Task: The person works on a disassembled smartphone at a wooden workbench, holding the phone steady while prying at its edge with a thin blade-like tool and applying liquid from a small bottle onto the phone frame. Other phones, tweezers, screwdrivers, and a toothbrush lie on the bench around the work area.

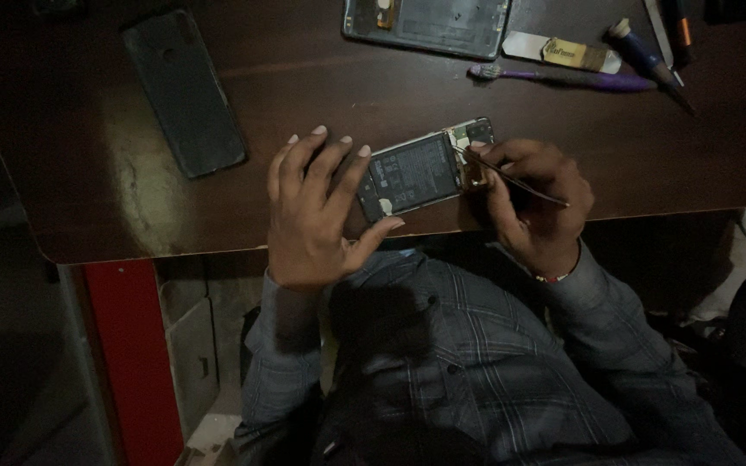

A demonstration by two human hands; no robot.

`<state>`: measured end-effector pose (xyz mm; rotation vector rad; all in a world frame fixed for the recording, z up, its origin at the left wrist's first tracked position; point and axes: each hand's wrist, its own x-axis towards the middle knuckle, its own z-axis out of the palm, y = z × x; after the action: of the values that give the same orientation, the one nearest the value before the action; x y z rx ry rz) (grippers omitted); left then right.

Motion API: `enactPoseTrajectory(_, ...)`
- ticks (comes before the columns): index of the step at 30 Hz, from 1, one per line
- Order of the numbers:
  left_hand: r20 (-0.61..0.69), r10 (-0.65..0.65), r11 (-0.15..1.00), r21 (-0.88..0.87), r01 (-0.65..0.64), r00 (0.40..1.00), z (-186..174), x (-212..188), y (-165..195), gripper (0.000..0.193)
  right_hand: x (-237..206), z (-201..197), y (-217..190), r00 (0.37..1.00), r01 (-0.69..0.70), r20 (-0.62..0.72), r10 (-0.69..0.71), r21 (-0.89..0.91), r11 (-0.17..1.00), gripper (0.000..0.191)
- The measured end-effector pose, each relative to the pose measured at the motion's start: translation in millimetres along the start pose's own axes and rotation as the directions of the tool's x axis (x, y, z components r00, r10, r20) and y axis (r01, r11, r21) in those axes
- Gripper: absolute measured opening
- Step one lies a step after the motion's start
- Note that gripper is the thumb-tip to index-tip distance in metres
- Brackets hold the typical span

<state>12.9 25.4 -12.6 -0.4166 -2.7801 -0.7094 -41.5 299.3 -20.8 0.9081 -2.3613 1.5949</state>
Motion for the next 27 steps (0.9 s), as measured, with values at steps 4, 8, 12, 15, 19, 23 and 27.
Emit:
enactPoseTrajectory(4,0.006,0.014,1.0,0.01,-0.014,1.0,-0.8,0.4,0.0,0.077,0.2,1.0,-3.2,0.999,-0.018,-0.033,0.018,0.016,1.0,0.022)
enactPoseTrajectory(8,0.01,0.0,1.0,-0.008,0.0,1.0,-3.5,0.2,0.8,0.075,2.7,1.2,-3.9,0.999,-0.006,-0.036,0.004,-0.037,0.999,0.023)
enactPoseTrajectory(12,0.009,-0.003,1.0,-0.012,0.003,1.0,-3.8,2.1,0.8,0.075,6.8,1.1,-2.7,0.999,0.038,-0.021,-0.04,-0.099,0.994,0.025)
enactPoseTrajectory(15,0.013,-0.012,1.0,-0.004,0.012,1.0,-3.3,2.3,1.4,0.075,6.9,1.8,-3.8,0.999,0.027,-0.025,-0.029,-0.073,0.997,0.024)
enactPoseTrajectory(19,0.008,-0.014,1.0,0.0,0.014,1.0,-2.8,1.4,0.8,0.075,7.5,2.0,-2.8,0.998,0.05,-0.026,-0.052,-0.088,0.995,0.023)
enactPoseTrajectory(23,-0.003,-0.009,1.0,0.002,0.009,1.0,0.2,0.8,-0.4,0.075,8.1,1.2,-1.6,0.998,0.063,-0.014,-0.065,-0.098,0.993,0.022)
enactPoseTrajectory(27,0.005,0.011,1.0,0.018,-0.011,1.0,2.5,1.3,-2.9,0.076,7.2,0.8,-3.2,0.998,0.064,-0.016,-0.067,-0.165,0.984,0.023)
